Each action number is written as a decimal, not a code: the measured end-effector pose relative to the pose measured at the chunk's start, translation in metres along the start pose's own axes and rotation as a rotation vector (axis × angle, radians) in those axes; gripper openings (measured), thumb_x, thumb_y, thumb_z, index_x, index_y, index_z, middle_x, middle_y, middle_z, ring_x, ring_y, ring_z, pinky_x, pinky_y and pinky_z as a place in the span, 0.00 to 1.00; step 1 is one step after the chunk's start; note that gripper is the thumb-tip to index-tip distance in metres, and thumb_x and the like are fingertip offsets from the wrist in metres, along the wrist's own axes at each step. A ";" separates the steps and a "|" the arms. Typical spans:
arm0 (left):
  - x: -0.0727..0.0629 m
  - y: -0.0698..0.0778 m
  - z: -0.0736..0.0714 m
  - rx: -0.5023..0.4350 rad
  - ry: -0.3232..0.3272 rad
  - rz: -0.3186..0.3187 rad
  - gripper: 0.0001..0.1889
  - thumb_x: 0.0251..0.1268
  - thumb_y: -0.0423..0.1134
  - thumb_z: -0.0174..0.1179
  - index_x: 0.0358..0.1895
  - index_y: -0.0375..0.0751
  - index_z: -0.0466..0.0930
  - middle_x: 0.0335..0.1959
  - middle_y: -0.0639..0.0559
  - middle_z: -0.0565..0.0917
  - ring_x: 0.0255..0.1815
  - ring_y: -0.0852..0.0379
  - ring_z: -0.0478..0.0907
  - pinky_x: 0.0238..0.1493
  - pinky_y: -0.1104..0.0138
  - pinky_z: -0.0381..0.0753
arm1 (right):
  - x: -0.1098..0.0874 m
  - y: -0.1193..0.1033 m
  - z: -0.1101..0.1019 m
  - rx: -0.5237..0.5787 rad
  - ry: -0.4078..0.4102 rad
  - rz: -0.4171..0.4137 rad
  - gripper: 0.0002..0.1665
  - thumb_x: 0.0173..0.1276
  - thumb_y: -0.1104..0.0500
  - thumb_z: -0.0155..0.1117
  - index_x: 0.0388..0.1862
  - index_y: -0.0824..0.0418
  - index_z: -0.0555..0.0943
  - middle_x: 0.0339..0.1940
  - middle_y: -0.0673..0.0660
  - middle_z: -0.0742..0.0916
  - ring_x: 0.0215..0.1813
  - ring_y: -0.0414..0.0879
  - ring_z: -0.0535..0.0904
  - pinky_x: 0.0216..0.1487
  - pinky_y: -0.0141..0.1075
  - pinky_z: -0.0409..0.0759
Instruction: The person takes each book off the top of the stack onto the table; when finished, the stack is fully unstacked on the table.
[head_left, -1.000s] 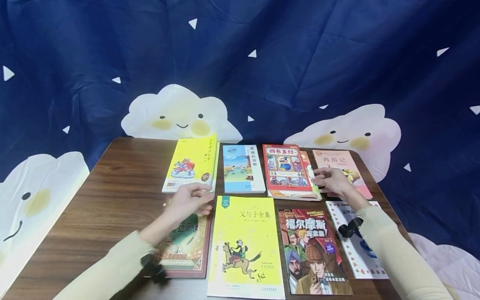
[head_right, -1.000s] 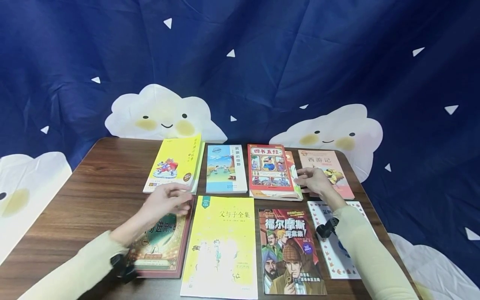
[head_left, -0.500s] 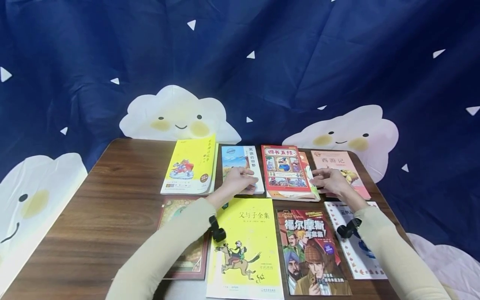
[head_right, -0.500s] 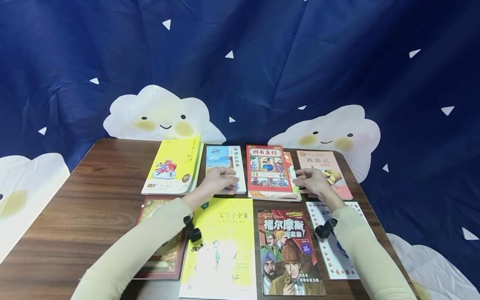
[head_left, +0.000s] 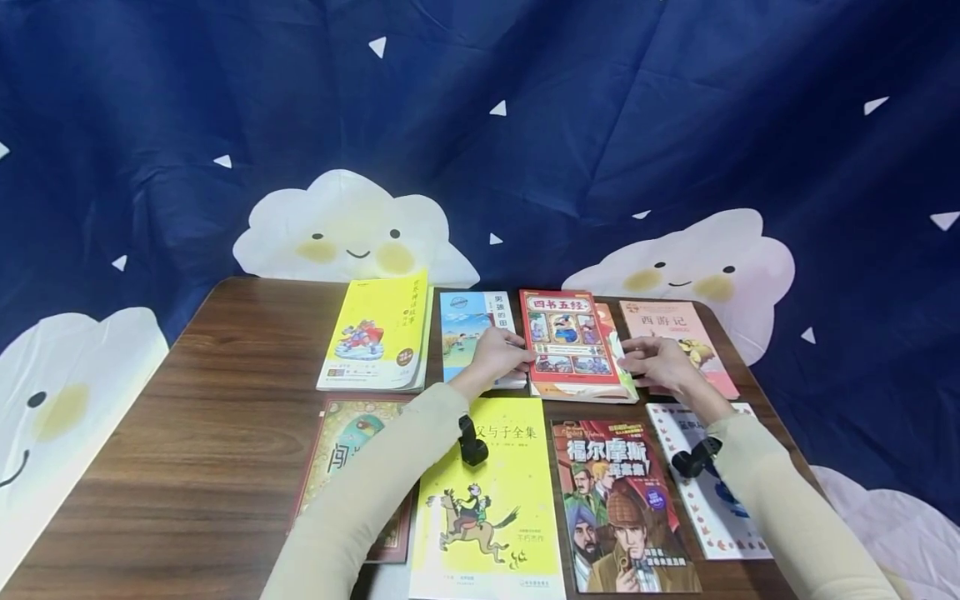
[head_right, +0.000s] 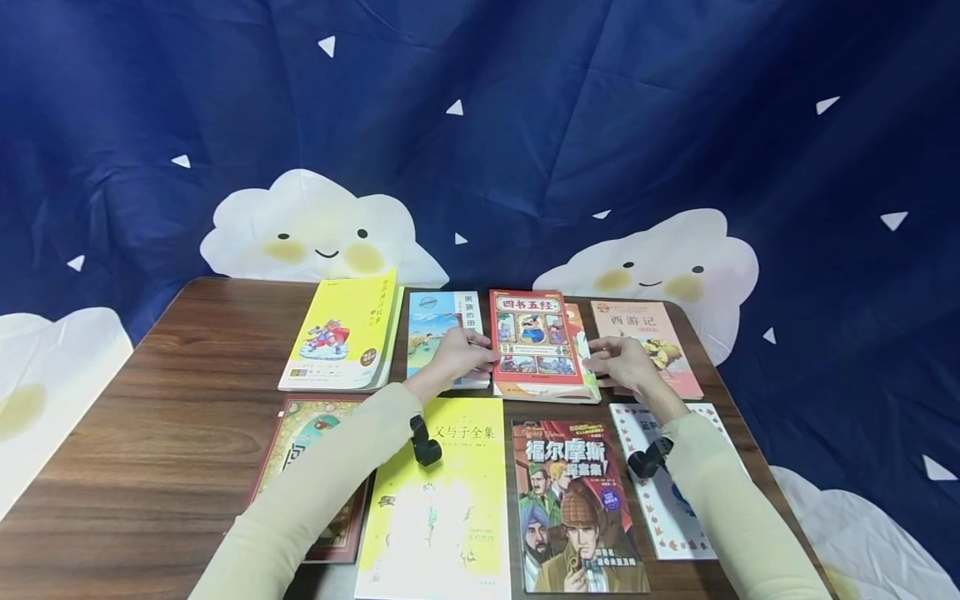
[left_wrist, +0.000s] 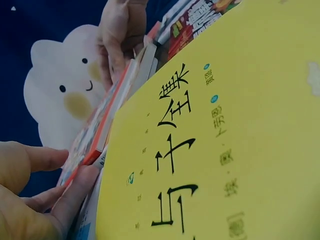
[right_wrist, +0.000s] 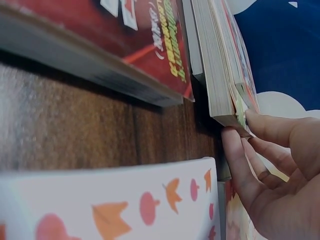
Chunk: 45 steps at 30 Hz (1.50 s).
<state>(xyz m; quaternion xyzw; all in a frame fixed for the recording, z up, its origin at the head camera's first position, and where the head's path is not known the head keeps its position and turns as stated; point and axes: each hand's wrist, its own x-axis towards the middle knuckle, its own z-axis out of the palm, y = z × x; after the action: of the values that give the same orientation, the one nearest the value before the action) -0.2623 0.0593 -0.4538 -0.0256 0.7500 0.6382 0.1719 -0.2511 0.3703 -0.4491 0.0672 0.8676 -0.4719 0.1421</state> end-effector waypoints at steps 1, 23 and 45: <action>0.000 0.001 0.001 0.019 0.014 0.002 0.19 0.66 0.33 0.73 0.57 0.32 0.82 0.35 0.43 0.91 0.25 0.58 0.86 0.31 0.67 0.93 | 0.000 0.000 0.000 0.001 0.001 -0.002 0.37 0.77 0.56 0.68 0.78 0.69 0.68 0.60 0.66 0.86 0.39 0.35 0.87 0.44 0.33 0.93; -0.005 0.007 0.014 0.257 0.144 0.064 0.14 0.56 0.37 0.81 0.41 0.35 0.89 0.34 0.43 0.92 0.22 0.55 0.88 0.25 0.68 0.90 | -0.001 -0.001 0.000 -0.002 0.005 0.000 0.37 0.77 0.55 0.68 0.78 0.69 0.68 0.59 0.64 0.86 0.40 0.35 0.87 0.44 0.33 0.93; -0.005 0.004 0.003 0.102 0.071 0.017 0.15 0.62 0.32 0.76 0.49 0.35 0.83 0.40 0.42 0.90 0.19 0.61 0.80 0.27 0.66 0.91 | 0.000 0.000 0.001 -0.001 0.017 0.018 0.36 0.77 0.55 0.69 0.77 0.67 0.70 0.59 0.64 0.86 0.40 0.36 0.87 0.45 0.33 0.93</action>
<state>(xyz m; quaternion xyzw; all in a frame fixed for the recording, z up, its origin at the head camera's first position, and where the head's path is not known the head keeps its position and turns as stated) -0.2577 0.0624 -0.4484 -0.0329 0.7873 0.5994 0.1408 -0.2507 0.3692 -0.4498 0.0789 0.8685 -0.4694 0.1387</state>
